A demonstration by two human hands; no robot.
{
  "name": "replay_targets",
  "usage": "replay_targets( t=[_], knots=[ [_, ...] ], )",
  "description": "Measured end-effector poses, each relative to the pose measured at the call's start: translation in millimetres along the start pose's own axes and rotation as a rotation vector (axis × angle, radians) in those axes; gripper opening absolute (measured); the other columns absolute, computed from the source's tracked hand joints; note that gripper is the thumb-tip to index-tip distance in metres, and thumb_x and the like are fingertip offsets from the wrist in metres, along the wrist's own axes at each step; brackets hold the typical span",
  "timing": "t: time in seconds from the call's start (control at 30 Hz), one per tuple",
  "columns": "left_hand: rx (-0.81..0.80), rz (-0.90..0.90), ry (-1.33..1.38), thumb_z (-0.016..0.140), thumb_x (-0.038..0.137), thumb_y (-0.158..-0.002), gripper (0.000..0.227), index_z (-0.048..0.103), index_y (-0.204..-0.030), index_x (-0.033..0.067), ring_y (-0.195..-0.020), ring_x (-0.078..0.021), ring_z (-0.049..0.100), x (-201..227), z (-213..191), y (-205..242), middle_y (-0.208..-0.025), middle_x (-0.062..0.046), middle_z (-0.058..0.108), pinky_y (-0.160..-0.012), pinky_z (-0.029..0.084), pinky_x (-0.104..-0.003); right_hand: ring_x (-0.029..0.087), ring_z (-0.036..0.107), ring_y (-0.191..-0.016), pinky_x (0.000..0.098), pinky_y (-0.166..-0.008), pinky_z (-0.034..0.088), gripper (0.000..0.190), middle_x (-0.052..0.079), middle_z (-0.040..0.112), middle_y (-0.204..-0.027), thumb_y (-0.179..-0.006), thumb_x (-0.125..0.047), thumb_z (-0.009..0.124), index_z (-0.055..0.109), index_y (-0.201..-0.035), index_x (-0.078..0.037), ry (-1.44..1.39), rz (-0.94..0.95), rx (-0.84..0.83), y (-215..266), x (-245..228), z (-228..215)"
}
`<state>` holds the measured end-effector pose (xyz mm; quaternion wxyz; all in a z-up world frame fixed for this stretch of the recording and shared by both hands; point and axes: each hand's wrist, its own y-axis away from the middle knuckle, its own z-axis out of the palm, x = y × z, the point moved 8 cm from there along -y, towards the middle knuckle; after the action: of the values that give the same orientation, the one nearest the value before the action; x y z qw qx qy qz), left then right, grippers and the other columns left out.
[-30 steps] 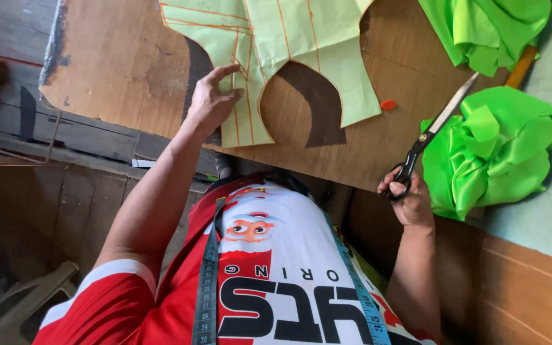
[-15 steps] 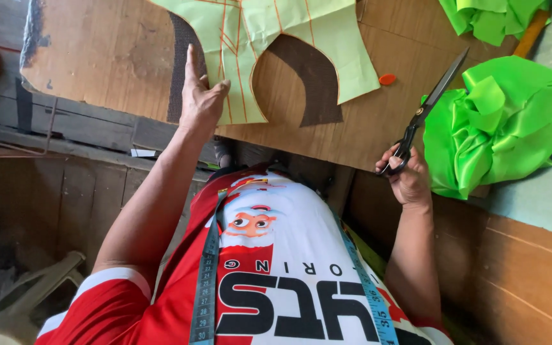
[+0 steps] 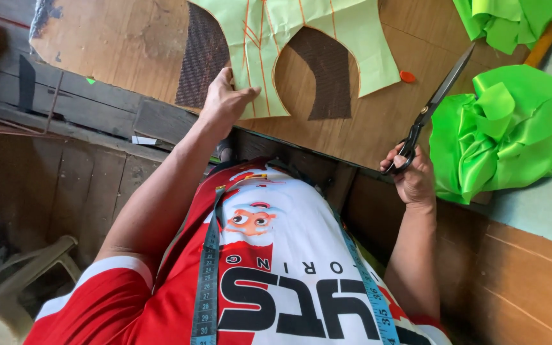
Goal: The person uses shears to cut a piece of light green fabric along orange lines drawn on a paper pattern placed on a wooden table. The person adjusts the fabric and pattern, cuts along the marked lines, and then lifts the cut piece to reveal the remaining pattern and fabric.
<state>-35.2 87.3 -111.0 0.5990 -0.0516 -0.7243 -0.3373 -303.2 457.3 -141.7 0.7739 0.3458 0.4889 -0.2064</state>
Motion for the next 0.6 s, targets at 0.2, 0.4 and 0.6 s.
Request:
replay_targets(
  t=[0.2,0.4,0.6],
  knots=[
    [-0.048,-0.132,0.209,0.075,0.001,-0.087,0.05,0.045,-0.128,-0.0027,-0.103,-0.0401,0.067,6,12,31,-0.116,-0.03,0.06,-0.067,0.07,-0.059,0.027,0.075,-0.076,0.0402,-0.07,0.067,0.034,0.016,0.066,-0.09,-0.088,-0.01,0.072,0.056,-0.116,-0.002,0.016,-0.03,0.016,2,1,0],
    [-0.041,-0.136,0.201,0.073,0.0,-0.089,0.05,0.043,-0.13,-0.0041,-0.107,-0.0455,0.066,12,10,33,-0.123,-0.033,0.057,-0.071,0.068,-0.063,0.027,0.075,-0.076,0.0399,-0.07,0.067,0.034,0.016,0.066,-0.089,-0.088,-0.011,0.073,0.056,-0.115,-0.002,0.022,-0.033,0.005,2,-2,3],
    [-0.108,-0.085,0.305,0.066,0.007,-0.084,0.053,0.044,-0.132,0.008,-0.116,-0.0316,0.067,40,8,13,-0.135,-0.011,0.056,-0.074,0.073,-0.05,0.021,0.066,-0.076,0.0332,-0.07,0.056,0.027,0.007,0.063,-0.091,-0.086,-0.014,0.068,0.055,-0.109,-0.009,0.045,0.055,-0.04,10,-17,21]
  ],
)
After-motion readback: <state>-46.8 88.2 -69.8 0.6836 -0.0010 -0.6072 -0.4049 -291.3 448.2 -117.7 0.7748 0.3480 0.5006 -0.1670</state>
